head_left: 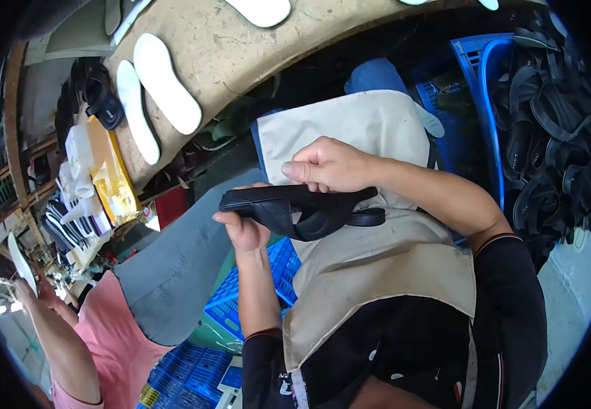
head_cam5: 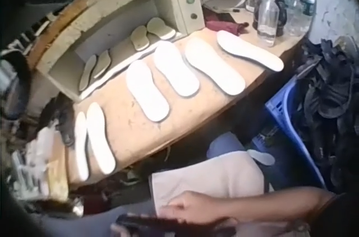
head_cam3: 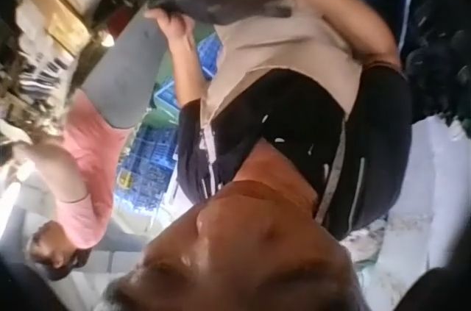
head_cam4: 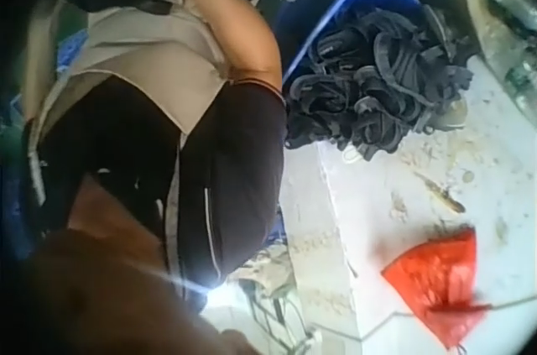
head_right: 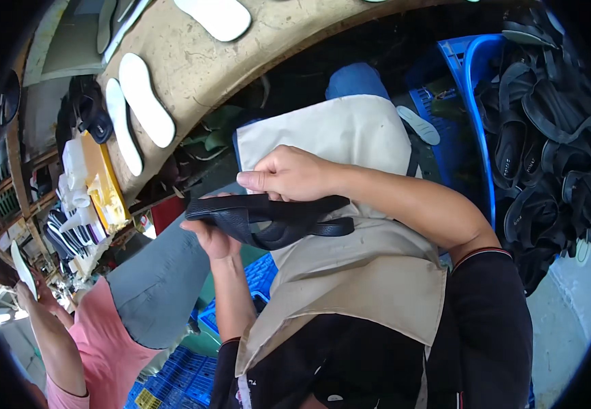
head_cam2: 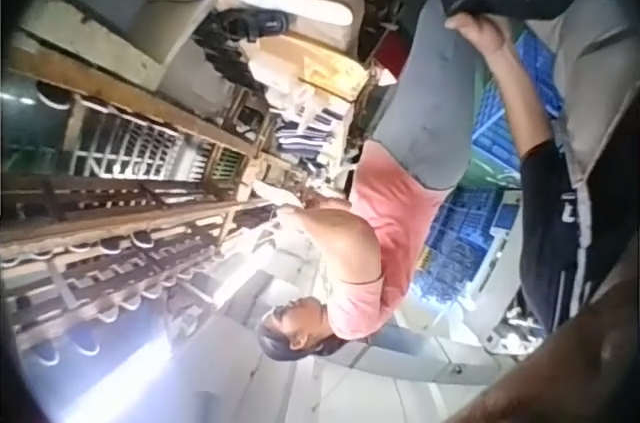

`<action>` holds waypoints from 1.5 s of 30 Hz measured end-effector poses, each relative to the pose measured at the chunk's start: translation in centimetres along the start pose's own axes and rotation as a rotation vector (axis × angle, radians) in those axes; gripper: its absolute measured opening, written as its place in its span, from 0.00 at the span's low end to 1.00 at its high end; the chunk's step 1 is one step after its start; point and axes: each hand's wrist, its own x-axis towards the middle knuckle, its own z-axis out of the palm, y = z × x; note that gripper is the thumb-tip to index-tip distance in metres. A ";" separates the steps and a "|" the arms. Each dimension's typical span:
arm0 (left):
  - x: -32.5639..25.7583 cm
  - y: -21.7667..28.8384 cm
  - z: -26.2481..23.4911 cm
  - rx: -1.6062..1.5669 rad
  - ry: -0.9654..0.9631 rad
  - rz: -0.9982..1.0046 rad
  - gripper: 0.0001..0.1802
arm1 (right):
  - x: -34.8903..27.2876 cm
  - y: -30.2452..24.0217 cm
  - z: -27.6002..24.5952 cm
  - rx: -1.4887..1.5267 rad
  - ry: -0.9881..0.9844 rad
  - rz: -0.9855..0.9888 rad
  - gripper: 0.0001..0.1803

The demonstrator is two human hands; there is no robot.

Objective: Assembling shoe uppers and soles, including the placement of insoles.

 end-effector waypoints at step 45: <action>12.4 0.5 7.6 0.523 -0.115 -0.282 0.22 | -1.4 -1.6 -4.4 -0.100 0.021 -0.160 0.13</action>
